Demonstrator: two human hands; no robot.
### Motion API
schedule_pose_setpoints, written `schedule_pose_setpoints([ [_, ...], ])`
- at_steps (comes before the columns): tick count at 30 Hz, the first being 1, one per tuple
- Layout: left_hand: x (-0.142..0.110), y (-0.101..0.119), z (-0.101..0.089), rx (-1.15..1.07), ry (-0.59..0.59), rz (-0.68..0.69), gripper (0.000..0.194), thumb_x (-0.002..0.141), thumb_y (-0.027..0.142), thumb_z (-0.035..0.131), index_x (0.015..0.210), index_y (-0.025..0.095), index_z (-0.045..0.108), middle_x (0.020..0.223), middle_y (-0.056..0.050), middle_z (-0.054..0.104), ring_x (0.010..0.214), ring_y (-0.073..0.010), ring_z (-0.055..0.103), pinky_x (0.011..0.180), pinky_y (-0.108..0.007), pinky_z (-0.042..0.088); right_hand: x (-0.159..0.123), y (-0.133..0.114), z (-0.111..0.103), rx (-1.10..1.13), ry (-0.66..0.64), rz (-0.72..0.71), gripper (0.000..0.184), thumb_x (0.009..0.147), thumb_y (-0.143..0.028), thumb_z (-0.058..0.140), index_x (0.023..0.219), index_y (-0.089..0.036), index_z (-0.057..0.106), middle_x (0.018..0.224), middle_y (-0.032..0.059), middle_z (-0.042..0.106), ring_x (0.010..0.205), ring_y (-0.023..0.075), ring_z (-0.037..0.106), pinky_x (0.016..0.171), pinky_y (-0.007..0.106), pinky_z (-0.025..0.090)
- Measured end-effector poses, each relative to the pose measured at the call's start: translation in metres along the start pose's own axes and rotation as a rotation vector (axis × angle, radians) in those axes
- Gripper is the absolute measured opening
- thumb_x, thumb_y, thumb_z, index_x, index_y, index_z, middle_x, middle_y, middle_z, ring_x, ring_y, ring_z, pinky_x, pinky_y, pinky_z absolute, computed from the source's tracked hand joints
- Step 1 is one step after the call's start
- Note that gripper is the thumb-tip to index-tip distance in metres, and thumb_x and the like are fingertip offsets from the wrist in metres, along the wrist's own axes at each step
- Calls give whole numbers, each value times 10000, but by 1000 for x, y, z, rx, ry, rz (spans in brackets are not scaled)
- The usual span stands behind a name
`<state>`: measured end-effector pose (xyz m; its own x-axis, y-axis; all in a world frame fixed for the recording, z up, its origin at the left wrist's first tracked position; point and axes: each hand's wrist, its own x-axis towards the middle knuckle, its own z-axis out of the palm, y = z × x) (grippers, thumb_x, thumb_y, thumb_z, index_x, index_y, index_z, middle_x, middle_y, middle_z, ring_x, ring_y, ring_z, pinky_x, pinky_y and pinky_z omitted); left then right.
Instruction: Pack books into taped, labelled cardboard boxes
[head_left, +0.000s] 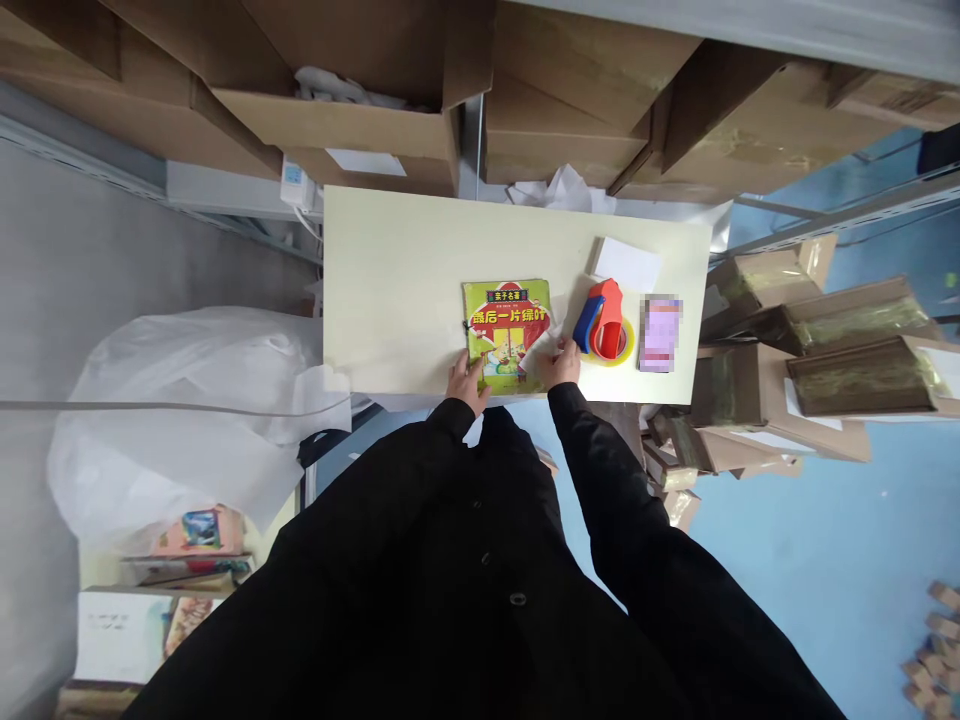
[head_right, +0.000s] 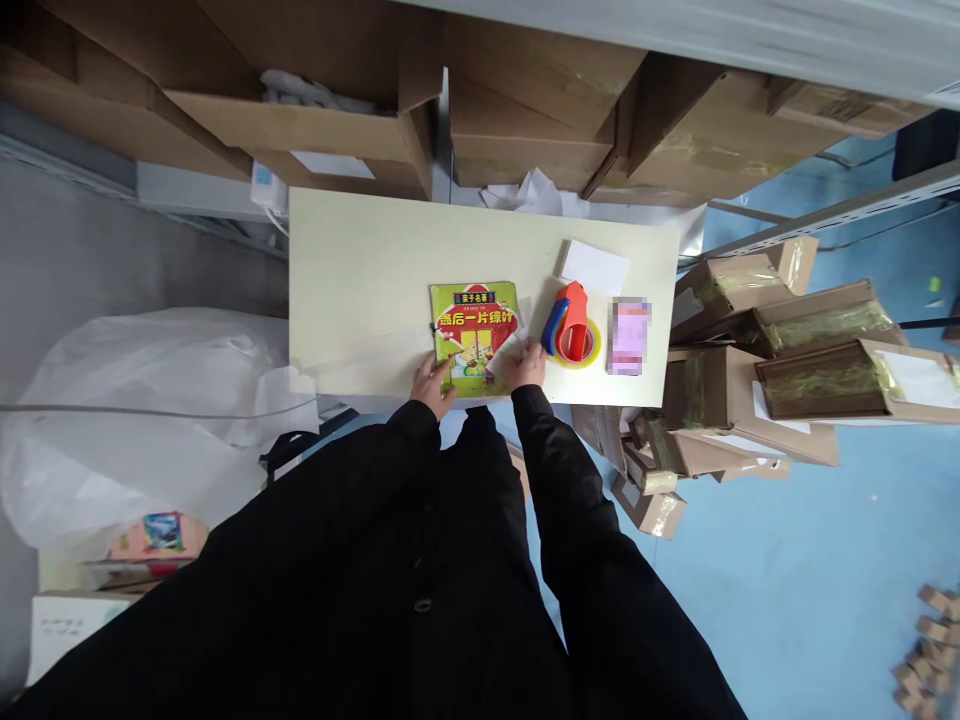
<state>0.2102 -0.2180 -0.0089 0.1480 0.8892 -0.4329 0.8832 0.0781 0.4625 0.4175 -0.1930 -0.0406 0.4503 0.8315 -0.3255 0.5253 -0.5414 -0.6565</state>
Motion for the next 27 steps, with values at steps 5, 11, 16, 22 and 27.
schedule_pose_setpoints([
  [5, 2, -4, 3, -13, 17, 26, 608, 724, 270, 630, 1306, 145, 505, 1437, -172, 319, 1227, -373, 419, 1046, -487, 364, -18, 1, 7, -114, 45, -63, 426, 705, -234, 579, 1123, -151, 564, 1186, 167, 476, 1133, 322, 448, 964, 547, 352],
  [11, 0, -4, 3, -52, 23, 17, 610, 719, 263, 629, 1308, 172, 498, 1443, -146, 314, 1236, -358, 408, 1050, -467, 363, -23, -4, 5, 86, 8, -134, 239, 806, -297, 451, 915, -157, 611, 1180, 138, 531, 1125, 244, 490, 996, 420, 368],
  [16, -3, 0, 4, -47, 26, -30, 640, 703, 262, 649, 1311, 152, 486, 1444, -170, 306, 1279, -375, 361, 1073, -486, 324, -2, -15, 3, 47, 8, 40, 289, 784, -329, 449, 997, -152, 532, 909, 98, 601, 816, 203, 562, 823, 384, 460],
  [22, -2, -2, 5, -148, 94, -53, 572, 677, 260, 661, 1233, 188, 547, 1422, -152, 361, 1277, -362, 388, 1055, -511, 344, 9, -24, -3, -50, -173, -8, 209, 688, -226, 500, 883, -177, 558, 713, 41, 569, 721, 216, 539, 759, 379, 451],
  [27, -5, 2, 8, -257, 209, -97, 583, 674, 251, 653, 1238, 179, 525, 1408, -169, 382, 1309, -344, 365, 1067, -494, 323, 12, -60, -18, 20, -259, -201, 281, 729, -232, 494, 1004, -234, 553, 696, 10, 578, 709, 212, 547, 729, 356, 450],
])
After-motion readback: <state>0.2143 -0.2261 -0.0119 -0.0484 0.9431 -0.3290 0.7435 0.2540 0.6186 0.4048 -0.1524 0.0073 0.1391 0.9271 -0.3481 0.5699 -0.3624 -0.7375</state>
